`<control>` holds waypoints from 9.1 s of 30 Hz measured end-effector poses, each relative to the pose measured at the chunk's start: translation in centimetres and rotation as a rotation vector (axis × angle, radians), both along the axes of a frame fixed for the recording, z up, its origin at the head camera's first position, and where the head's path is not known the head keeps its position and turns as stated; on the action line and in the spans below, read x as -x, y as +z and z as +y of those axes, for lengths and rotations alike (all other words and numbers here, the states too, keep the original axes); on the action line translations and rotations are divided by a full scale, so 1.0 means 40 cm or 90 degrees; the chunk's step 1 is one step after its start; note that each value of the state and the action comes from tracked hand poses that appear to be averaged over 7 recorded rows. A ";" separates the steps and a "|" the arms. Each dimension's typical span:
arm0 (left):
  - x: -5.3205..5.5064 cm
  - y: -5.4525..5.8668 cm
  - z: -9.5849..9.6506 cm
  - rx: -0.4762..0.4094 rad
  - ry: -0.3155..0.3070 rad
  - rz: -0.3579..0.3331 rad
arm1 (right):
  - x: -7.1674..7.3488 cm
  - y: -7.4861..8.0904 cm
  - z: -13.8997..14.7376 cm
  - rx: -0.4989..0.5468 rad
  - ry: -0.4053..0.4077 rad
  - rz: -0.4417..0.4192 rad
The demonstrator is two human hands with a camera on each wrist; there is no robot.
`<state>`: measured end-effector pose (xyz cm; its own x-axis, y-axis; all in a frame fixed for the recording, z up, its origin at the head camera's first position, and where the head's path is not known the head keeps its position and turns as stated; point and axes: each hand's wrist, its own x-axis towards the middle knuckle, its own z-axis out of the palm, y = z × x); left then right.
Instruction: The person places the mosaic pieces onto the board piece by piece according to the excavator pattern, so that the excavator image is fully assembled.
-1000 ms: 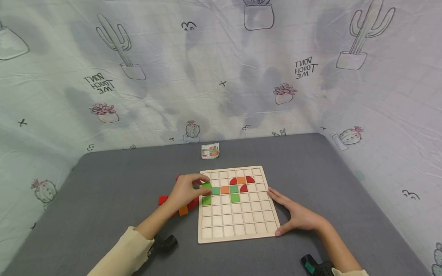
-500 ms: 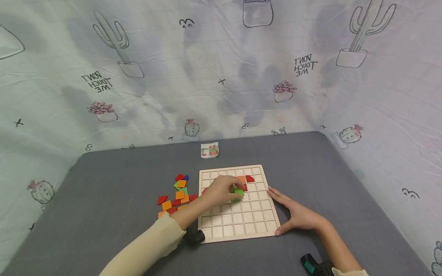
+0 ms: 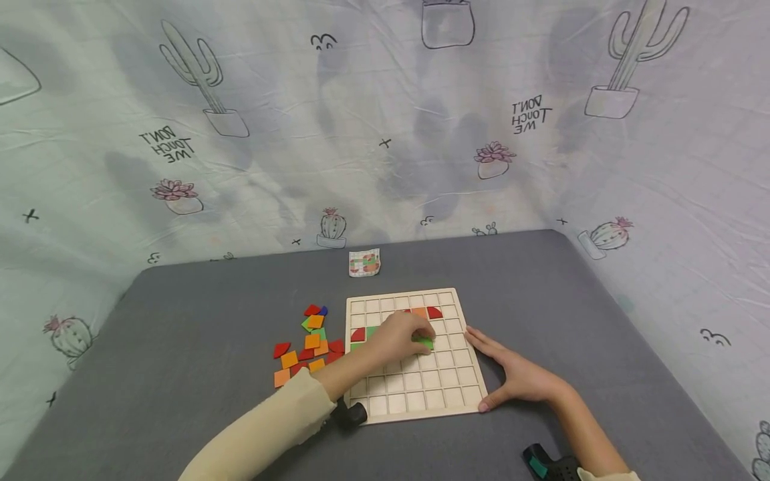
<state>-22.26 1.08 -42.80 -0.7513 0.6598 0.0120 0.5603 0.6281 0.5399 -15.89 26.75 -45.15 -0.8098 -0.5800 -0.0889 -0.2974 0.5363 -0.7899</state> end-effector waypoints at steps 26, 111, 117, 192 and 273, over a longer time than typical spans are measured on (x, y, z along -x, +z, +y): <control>0.018 0.028 -0.213 -0.243 0.101 -0.134 | 0.000 0.004 -0.001 0.022 -0.007 -0.021; 0.002 0.031 -0.007 -0.031 -0.068 0.043 | -0.008 -0.008 -0.008 0.007 0.001 0.015; 0.006 0.020 0.020 0.008 -0.096 0.040 | -0.007 -0.004 -0.011 0.003 0.000 0.017; 0.013 -0.031 -0.465 -0.071 0.369 0.022 | -0.015 -0.005 -0.010 0.001 -0.013 0.018; 0.067 -0.024 0.032 -0.062 -0.024 -0.045 | -0.015 -0.011 -0.010 0.011 -0.005 0.018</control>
<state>-24.93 2.36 -43.76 -0.7275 0.6857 0.0252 0.5403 0.5498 0.6370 -15.27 26.35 -45.57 -0.8165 -0.5746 -0.0567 -0.3152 0.5258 -0.7901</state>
